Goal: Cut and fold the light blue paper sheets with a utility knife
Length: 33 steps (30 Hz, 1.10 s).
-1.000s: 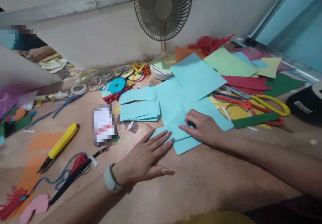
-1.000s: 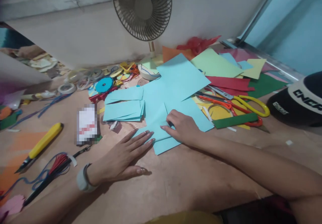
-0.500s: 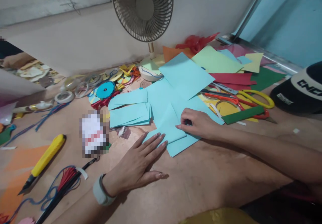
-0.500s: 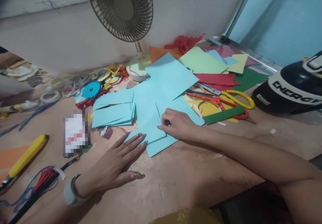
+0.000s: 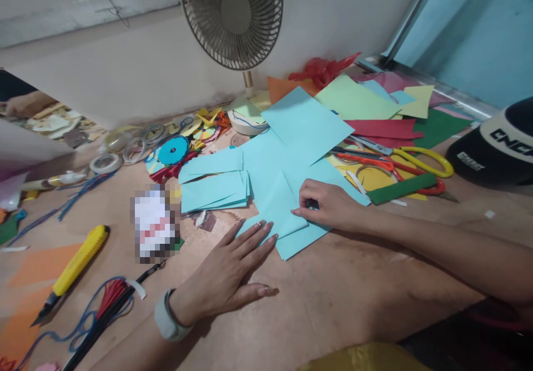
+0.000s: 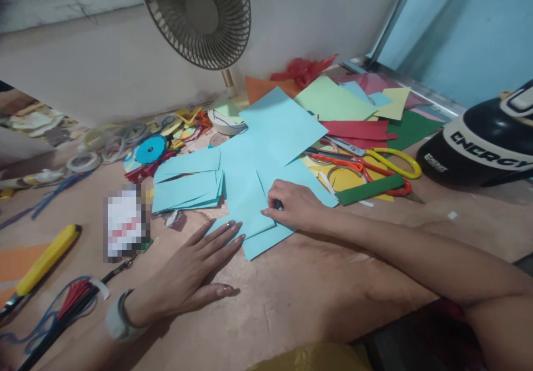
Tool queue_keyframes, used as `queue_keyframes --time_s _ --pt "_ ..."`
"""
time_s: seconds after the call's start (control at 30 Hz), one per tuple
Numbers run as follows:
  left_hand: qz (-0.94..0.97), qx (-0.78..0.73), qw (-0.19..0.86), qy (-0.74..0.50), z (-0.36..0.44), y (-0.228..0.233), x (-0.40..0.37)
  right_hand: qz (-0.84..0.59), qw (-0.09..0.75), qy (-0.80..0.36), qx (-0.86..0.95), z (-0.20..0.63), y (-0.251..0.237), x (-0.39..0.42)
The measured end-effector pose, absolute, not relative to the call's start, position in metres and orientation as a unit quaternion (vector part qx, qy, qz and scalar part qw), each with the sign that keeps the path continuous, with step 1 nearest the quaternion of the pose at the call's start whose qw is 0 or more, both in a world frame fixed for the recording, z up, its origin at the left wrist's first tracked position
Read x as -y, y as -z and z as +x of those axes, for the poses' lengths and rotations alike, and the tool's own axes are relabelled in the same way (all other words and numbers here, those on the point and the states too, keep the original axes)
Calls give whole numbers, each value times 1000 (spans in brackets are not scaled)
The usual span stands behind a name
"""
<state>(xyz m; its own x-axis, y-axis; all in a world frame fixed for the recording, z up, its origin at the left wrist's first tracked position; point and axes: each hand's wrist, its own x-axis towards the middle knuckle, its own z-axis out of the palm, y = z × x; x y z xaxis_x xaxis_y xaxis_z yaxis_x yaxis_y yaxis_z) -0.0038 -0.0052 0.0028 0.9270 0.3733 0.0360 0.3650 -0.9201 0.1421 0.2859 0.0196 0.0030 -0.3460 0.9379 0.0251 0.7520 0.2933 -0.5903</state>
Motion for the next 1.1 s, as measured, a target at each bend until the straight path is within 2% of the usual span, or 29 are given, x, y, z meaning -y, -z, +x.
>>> queue_keyframes --time_s 0.27,0.4,0.47,0.53,0.67,1.1 --pt "980 -187 57 -31 -3 -3 5 -522 215 -208 799 288 2 -20" --pt "980 -187 57 -35 -3 -3 6 -439 264 -81 855 281 3 -2" --pt "980 -185 54 -40 -3 -3 6 -354 236 -4 905 276 5 16" --pt "980 -185 58 -41 -4 -3 6 -330 170 26 928 272 8 34" --pt "979 -189 75 -31 -3 -4 5 -374 108 30 921 273 14 55" --pt "977 -190 91 -36 -1 -7 5 -392 131 19 910 295 17 56"
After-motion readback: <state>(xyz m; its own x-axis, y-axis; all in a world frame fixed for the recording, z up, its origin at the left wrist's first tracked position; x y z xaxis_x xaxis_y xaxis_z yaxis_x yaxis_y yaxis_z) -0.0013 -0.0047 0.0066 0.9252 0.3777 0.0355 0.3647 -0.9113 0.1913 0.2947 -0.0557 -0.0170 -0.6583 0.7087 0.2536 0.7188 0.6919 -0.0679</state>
